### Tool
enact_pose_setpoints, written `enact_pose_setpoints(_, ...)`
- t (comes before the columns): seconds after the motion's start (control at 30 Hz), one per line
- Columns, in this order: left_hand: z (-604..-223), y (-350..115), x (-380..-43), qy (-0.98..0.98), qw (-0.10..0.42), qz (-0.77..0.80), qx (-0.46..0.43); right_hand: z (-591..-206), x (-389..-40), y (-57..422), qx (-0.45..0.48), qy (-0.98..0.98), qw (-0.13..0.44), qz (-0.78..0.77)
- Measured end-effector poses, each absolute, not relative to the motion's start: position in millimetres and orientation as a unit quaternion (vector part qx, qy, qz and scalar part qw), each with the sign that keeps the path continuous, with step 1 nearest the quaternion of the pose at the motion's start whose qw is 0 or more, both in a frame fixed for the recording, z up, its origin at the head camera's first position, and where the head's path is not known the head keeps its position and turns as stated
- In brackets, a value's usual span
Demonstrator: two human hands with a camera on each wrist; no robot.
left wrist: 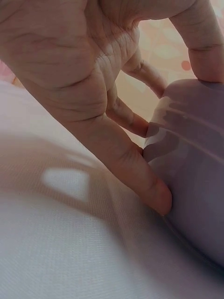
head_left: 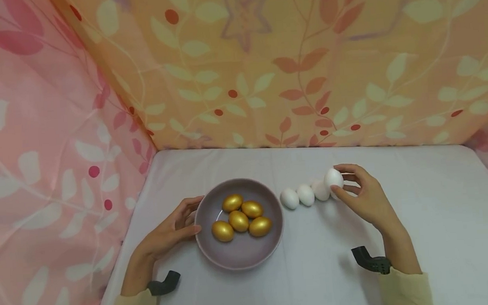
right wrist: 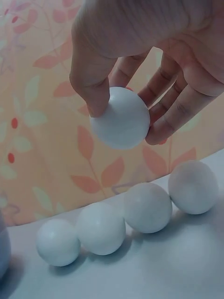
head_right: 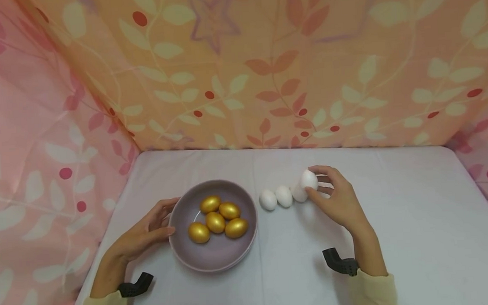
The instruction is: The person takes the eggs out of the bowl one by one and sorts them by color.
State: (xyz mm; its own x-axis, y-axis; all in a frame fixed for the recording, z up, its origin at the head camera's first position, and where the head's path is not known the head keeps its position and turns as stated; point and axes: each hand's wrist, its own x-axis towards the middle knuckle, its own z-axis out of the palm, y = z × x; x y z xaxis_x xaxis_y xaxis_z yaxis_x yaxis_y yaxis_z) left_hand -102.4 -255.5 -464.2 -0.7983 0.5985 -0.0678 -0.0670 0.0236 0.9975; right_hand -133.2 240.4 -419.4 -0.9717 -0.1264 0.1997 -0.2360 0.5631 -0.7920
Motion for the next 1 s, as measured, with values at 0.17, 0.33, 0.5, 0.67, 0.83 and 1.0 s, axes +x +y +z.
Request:
enact_pose_setpoints(0.17, -462.4, -253.4, -105.8, 0.672, 0.244, 0.668, 0.204, -422.4, -133.9, 249.1, 0.076, -0.89, 0.063, 0.446)
enact_pose_setpoints(0.33, -464.1, -252.9, -106.1, 0.668, 0.247, 0.672, 0.202, -423.2, -132.7, 255.0, 0.06, -0.904, 0.075, 0.416)
enact_pose_setpoints(0.5, -466.9, -253.3, -104.6, 0.668, 0.246, 0.673, 0.2, -425.9, -133.2, 259.5, 0.065, -0.915, 0.094, 0.387)
enact_pose_setpoints(0.67, -465.8, -254.6, -103.3, 0.669, 0.246, 0.674, 0.195, -429.5, -135.8, 262.6, 0.066, -0.92, 0.101, 0.374)
enact_pose_setpoints(0.83, -464.3, -254.3, -103.2, 0.667, 0.241, 0.678, 0.194, -430.9, -137.3, 265.2, 0.052, -0.927, 0.093, 0.361)
enact_pose_setpoints(1.0, -466.9, -254.9, -102.6, 0.664, 0.241, 0.682, 0.19, -431.0, -138.6, 267.6, 0.037, -0.938, 0.079, 0.335)
